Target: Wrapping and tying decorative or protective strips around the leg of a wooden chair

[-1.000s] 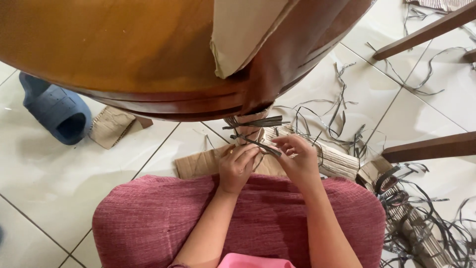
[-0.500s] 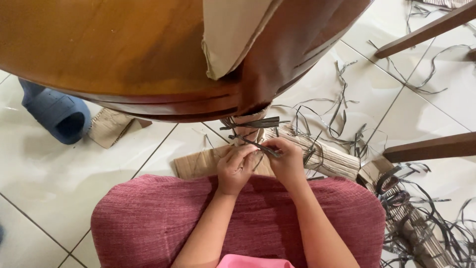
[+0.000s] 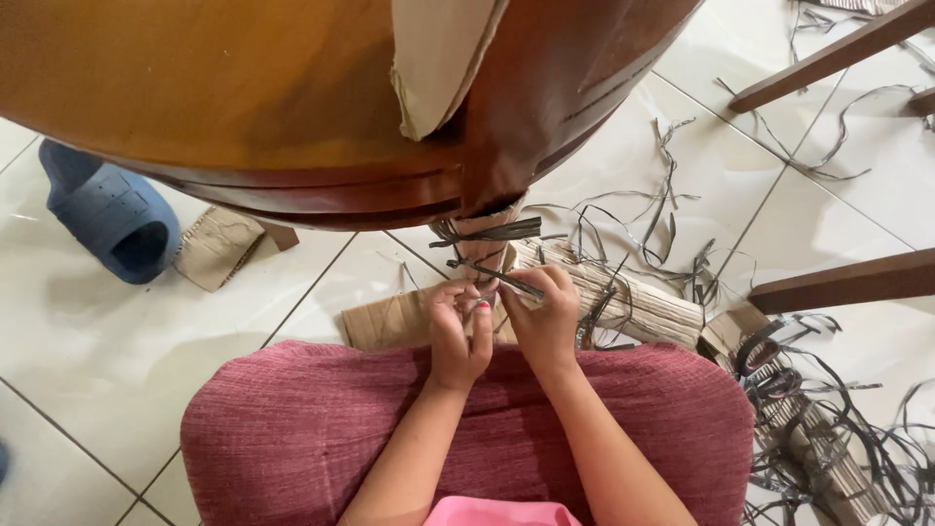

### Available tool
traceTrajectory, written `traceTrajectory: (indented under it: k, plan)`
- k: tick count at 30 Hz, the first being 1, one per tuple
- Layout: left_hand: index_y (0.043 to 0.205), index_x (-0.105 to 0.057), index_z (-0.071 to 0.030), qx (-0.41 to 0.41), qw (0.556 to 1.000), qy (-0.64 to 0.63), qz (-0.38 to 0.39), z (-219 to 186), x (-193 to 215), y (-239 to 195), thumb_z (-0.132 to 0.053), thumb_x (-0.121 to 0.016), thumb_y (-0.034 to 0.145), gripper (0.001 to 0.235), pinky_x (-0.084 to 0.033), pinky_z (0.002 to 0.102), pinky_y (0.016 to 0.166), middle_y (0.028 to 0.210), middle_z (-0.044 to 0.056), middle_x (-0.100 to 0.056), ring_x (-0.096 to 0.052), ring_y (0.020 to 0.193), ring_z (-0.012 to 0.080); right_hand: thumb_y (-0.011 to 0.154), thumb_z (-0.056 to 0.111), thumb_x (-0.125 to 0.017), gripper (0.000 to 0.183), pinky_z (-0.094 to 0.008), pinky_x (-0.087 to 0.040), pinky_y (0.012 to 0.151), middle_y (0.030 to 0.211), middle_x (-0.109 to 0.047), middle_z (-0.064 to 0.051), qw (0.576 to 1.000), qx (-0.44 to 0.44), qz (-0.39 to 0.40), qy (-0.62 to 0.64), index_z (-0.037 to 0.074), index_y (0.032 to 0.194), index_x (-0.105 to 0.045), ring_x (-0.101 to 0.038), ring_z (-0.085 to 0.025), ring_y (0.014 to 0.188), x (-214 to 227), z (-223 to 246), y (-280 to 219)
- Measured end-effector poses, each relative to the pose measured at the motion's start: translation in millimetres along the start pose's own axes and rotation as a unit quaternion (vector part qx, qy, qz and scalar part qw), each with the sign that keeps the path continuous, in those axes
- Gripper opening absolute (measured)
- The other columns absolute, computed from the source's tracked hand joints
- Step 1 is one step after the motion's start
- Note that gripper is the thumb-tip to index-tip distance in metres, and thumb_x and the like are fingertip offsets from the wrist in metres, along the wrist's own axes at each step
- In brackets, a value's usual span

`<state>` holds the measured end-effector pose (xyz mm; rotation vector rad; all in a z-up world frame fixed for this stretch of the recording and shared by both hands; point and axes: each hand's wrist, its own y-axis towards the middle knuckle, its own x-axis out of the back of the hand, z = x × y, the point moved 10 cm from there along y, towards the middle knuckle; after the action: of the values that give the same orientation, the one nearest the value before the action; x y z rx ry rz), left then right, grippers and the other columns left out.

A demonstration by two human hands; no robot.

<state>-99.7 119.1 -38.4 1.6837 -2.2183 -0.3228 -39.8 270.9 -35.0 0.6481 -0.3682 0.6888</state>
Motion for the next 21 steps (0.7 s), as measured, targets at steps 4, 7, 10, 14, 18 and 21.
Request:
traceTrajectory:
  k: [4,7,10,14,18,21]
  plan:
    - [0.119,-0.04,-0.002,-0.018,1.0,0.0,0.022,3,-2,-3,-0.014,-0.057,0.095,0.032,-0.054,0.036,0.086,0.097,0.01,-0.065,-0.068,0.092,0.0258,0.074,0.019,-0.089,0.018,-0.033,-0.046,0.076,0.084,-0.065,0.002,0.999,0.008,-0.014,-0.04,0.023,0.083,-0.074,-0.066,-0.023,0.08,-1,-8,-6]
    - [0.119,-0.037,0.0,-0.038,0.999,-0.019,0.033,8,-4,-7,-0.01,-0.054,0.096,0.03,-0.055,0.036,0.092,0.099,0.011,-0.065,-0.073,0.103,0.0301,0.078,0.018,-0.086,0.014,-0.032,-0.046,0.073,0.08,-0.063,0.004,1.0,0.002,0.003,-0.026,0.026,0.082,-0.075,-0.065,-0.021,0.075,-9,-5,-9]
    - [0.123,-0.036,0.0,-0.036,0.998,0.024,0.054,15,-6,-11,-0.012,-0.054,0.095,0.035,-0.058,0.041,0.091,0.107,0.015,-0.066,-0.074,0.106,0.0343,0.085,0.012,-0.079,0.008,-0.034,-0.049,0.068,0.078,-0.067,-0.003,0.996,-0.058,0.023,0.062,0.019,0.083,-0.076,-0.066,-0.023,0.069,-15,-20,-18]
    - [0.122,-0.036,0.002,-0.021,0.997,-0.013,0.069,18,-7,-15,-0.012,-0.051,0.094,0.034,-0.061,0.042,0.087,0.109,0.019,-0.065,-0.074,0.105,0.0377,0.089,0.019,-0.081,0.01,-0.028,-0.051,0.071,0.075,-0.072,0.0,0.911,-0.325,0.085,0.238,0.009,0.091,-0.082,-0.057,-0.008,0.072,-28,-40,-30]
    - [0.121,-0.04,0.003,0.019,0.994,-0.104,0.036,31,-8,-16,-0.002,-0.049,0.093,0.03,-0.06,0.042,0.091,0.112,0.018,-0.061,-0.073,0.109,0.0378,0.087,0.018,-0.084,0.017,-0.023,-0.054,0.069,0.074,-0.072,-0.004,0.84,-0.435,0.084,0.313,0.003,0.092,-0.079,-0.064,-0.009,0.068,-43,-49,-45]
    - [0.108,-0.051,0.0,-0.002,1.0,0.008,-0.01,2,3,0,0.002,-0.054,0.091,0.018,-0.061,0.032,0.083,0.105,0.011,-0.073,-0.078,0.098,0.0282,0.09,0.014,-0.079,0.013,-0.024,-0.056,0.07,0.073,-0.069,-0.005,0.817,-0.451,0.088,0.347,0.002,0.091,-0.075,-0.066,-0.01,0.067,-56,-72,-60]
